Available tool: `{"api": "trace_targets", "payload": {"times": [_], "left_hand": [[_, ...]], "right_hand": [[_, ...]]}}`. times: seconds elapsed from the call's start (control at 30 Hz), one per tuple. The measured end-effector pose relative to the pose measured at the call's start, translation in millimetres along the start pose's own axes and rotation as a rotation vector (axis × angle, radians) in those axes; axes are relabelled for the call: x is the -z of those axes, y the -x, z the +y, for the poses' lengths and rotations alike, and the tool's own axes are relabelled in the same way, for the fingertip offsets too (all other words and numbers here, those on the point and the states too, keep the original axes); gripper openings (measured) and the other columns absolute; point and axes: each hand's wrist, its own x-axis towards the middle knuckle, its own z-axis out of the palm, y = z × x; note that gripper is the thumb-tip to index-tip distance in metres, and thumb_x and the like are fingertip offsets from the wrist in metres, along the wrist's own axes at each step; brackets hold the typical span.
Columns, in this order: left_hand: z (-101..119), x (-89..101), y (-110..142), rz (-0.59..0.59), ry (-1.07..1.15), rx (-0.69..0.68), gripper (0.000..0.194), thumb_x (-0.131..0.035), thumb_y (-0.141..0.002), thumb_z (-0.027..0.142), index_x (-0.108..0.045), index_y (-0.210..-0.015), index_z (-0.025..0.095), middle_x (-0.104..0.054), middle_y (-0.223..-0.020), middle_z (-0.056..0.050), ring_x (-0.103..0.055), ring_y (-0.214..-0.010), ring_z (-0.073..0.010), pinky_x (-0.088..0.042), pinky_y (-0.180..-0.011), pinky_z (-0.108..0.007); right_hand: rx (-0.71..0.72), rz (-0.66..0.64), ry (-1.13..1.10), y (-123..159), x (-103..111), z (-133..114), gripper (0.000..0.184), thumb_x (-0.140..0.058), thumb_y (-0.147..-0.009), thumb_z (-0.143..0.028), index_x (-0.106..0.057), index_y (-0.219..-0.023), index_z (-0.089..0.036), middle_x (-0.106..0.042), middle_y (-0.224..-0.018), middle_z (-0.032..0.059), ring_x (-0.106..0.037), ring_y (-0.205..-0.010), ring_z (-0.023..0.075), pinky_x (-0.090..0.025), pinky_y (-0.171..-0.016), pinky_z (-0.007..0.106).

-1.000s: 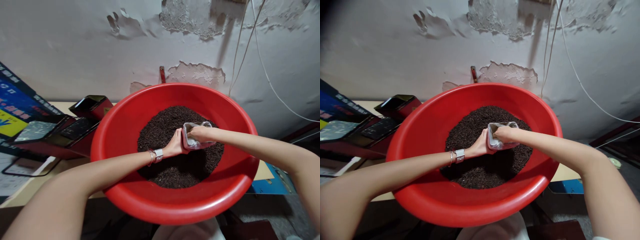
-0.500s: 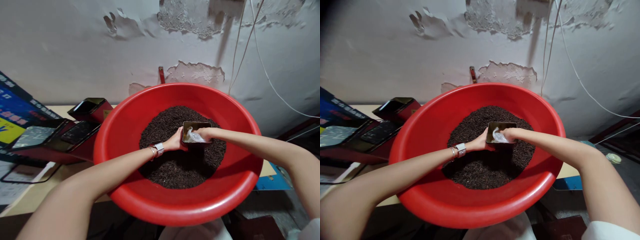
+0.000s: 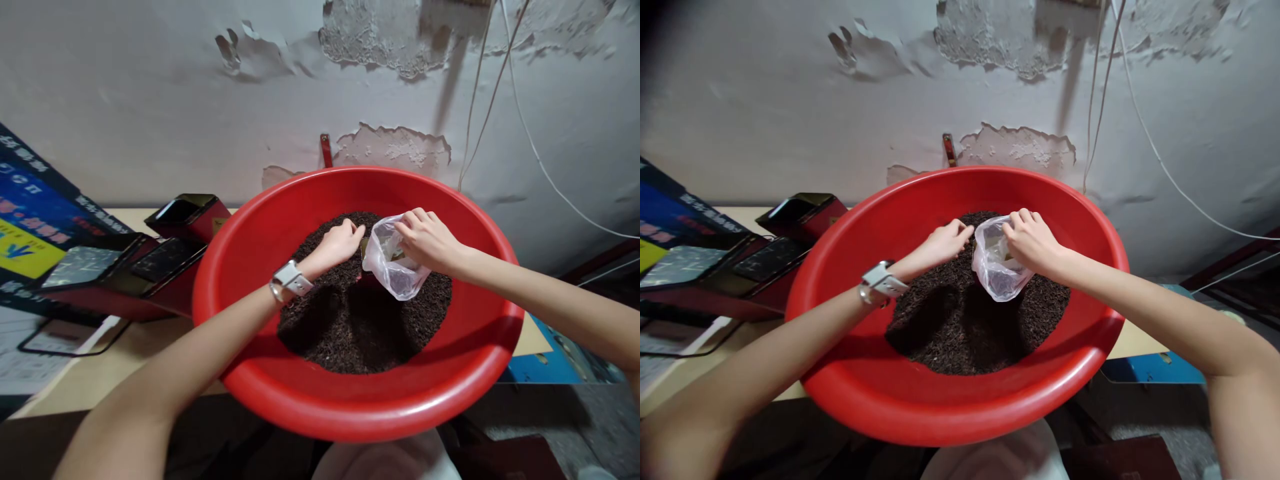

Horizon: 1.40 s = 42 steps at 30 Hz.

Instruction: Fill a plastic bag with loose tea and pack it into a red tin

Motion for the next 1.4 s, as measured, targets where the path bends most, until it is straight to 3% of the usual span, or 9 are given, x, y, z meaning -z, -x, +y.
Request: {"api": "trace_targets", "payload": {"times": [0.13,0.3,0.47,0.67,0.87,1.0,1.17,1.27,1.4], "left_hand": [[40.2,8.9,25.5,-0.011,-0.065,-0.022,0.041,-0.045,-0.077,0.055,-0.047,-0.089,0.015,-0.059,-0.076,-0.007,-0.058,-0.065,-0.0193,-0.045,-0.062,-0.031],[44.6,16.9,38.5,-0.001,-0.24,-0.252,0.036,-0.06,-0.064,0.014,-0.045,-0.097,0.014,-0.058,-0.081,-0.005,-0.055,-0.067,-0.0151,-0.044,-0.064,-0.027],[21.0,37.3,28.3,-0.067,-0.186,-0.513,0.015,-0.049,-0.069,0.011,-0.061,-0.075,0.015,-0.057,-0.103,-0.004,-0.056,-0.079,-0.0129,-0.044,-0.077,-0.027],[-4.4,18.8,-13.7,-0.163,-0.127,-0.216,0.053,-0.055,-0.056,0.008,-0.064,-0.106,0.021,-0.061,-0.08,0.001,-0.052,-0.06,-0.0112,-0.046,-0.066,-0.026],[-30.2,2.7,-19.8,-0.52,0.431,0.084,0.033,-0.062,-0.056,0.014,-0.067,-0.088,0.016,-0.063,-0.069,-0.001,-0.056,-0.063,-0.012,-0.047,-0.066,-0.026],[-38.9,-6.3,3.4,-0.43,0.642,0.207,0.021,-0.069,-0.056,0.02,-0.063,-0.074,0.013,-0.065,-0.072,-0.005,-0.06,-0.074,-0.0142,-0.048,-0.08,-0.027],[-35.1,-12.6,20.0,-0.327,0.548,0.553,0.029,-0.063,-0.064,0.041,-0.055,-0.065,0.013,-0.061,-0.064,-0.007,-0.061,-0.062,-0.0179,-0.053,-0.068,-0.033],[-30.4,-11.0,19.4,-0.379,0.602,0.567,0.027,-0.057,-0.067,0.042,-0.056,-0.067,0.015,-0.061,-0.066,-0.006,-0.062,-0.065,-0.0188,-0.055,-0.066,-0.033],[-29.8,-12.3,22.0,-0.372,0.676,0.405,0.013,-0.061,-0.064,0.027,-0.058,-0.067,0.015,-0.062,-0.071,-0.005,-0.06,-0.074,-0.0171,-0.054,-0.075,-0.033]], "right_hand": [[-0.087,0.011,-0.058,3.4,-4.7,-4.3,0.033,-0.037,-0.086,-0.027,-0.049,-0.113,-0.011,-0.047,-0.112,0.0189,-0.037,-0.105,0.0299,-0.035,-0.078,0.039],[-0.253,0.017,-0.169,7.1,2.7,1.5,0.032,-0.043,-0.084,-0.024,-0.05,-0.115,-0.017,-0.028,-0.134,0.0182,-0.027,-0.118,0.0357,-0.04,-0.076,0.045],[-0.321,-0.32,-0.707,10.4,-9.1,35.5,0.034,-0.057,-0.073,-0.02,-0.057,-0.107,-0.018,-0.059,-0.092,0.0075,-0.054,-0.083,0.0196,-0.043,-0.07,0.03],[-0.422,-0.55,-1.063,-7.9,-38.0,46.6,0.057,-0.064,-0.056,-0.012,-0.053,-0.111,-0.017,-0.06,-0.076,0.0008,-0.053,-0.063,0.0135,-0.045,-0.058,0.026],[-0.451,-0.852,-1.336,-13.7,-66.0,50.0,0.062,-0.07,-0.054,-0.02,-0.047,-0.112,-0.019,-0.06,-0.09,0.0041,-0.058,-0.072,0.015,-0.051,-0.062,0.03],[-0.409,-0.71,-1.644,5.3,-89.4,40.1,0.055,-0.066,-0.065,-0.028,-0.042,-0.114,-0.021,-0.058,-0.096,0.003,-0.057,-0.075,0.0119,-0.052,-0.067,0.029],[-0.732,-0.357,-1.716,28.2,-81.7,19.3,0.041,-0.051,-0.08,-0.046,-0.042,-0.11,-0.02,-0.054,-0.079,0.0019,-0.056,-0.062,0.0107,-0.054,-0.062,0.031],[-0.91,-0.342,-1.832,34.1,-65.5,12.8,0.039,-0.048,-0.083,-0.03,-0.033,-0.116,-0.019,-0.051,-0.069,-0.001,-0.057,-0.057,0.0114,-0.055,-0.065,0.034],[-1.048,-0.269,-1.901,39.1,-54.8,7.5,0.068,-0.05,-0.064,0.0,-0.024,-0.124,-0.019,-0.056,-0.086,0.0036,-0.06,-0.064,0.011,-0.054,-0.073,0.032]]}}
